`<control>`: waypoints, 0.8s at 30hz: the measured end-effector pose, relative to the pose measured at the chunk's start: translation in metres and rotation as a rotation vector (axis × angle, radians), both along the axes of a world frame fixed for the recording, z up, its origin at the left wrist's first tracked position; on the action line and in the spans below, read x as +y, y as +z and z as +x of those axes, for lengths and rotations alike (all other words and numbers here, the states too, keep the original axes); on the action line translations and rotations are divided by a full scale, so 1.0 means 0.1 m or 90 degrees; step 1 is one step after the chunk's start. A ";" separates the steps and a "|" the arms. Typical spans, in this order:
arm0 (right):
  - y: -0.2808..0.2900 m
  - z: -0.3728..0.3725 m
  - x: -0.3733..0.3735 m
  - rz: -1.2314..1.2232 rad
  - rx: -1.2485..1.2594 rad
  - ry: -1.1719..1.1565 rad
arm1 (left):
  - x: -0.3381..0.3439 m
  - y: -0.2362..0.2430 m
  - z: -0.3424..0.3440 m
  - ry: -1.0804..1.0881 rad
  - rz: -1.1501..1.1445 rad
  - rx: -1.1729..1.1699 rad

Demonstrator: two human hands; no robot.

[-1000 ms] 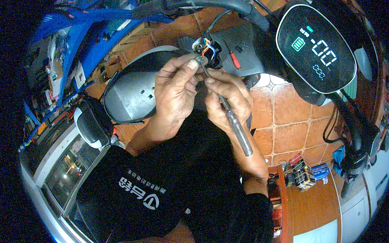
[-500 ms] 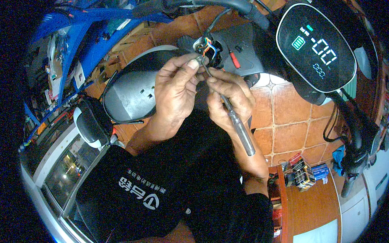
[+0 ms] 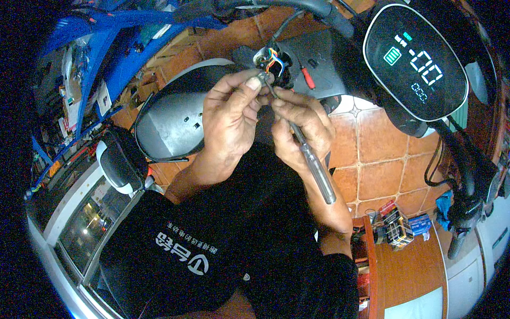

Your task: The person works on the exposed wiring near the scooter's handlebar and digital display. Using a screwdriver, they tighten or adjust small connectors within the wiring harness. The scooter's dashboard remains powered on throughout the process.

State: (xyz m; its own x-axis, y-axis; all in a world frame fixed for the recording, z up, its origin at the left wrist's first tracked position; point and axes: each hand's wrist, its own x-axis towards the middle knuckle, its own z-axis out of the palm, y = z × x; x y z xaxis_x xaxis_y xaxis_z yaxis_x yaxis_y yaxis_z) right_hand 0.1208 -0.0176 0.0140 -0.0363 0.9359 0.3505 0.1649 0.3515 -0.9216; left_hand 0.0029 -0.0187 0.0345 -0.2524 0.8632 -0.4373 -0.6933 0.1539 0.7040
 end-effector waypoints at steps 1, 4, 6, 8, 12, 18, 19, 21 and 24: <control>0.01 -0.01 0.00 -0.009 0.011 -0.005 | -0.01 -0.02 -0.01 -0.005 0.017 -0.002; -0.07 0.00 -0.03 -0.027 0.070 -0.020 | -0.04 -0.06 -0.01 -0.017 0.053 -0.010; -0.10 0.00 -0.05 -0.037 0.098 -0.025 | -0.04 -0.04 -0.01 -0.020 0.055 -0.017; -0.10 -0.01 -0.05 -0.046 0.105 -0.026 | -0.04 -0.04 -0.02 -0.020 0.041 -0.012; -0.06 -0.02 -0.01 -0.036 0.098 -0.010 | -0.04 -0.03 -0.01 -0.014 0.046 -0.039; 0.00 -0.03 0.04 -0.023 0.034 0.008 | -0.03 -0.06 -0.02 0.000 0.068 -0.018; 0.01 -0.03 0.05 -0.025 0.034 0.010 | -0.03 -0.05 -0.03 0.000 0.066 -0.029; 0.02 -0.03 0.05 -0.026 0.033 0.016 | -0.02 -0.02 -0.03 -0.001 0.061 -0.051; 0.02 -0.05 0.04 -0.021 0.037 0.010 | -0.01 -0.01 -0.01 0.020 0.036 -0.025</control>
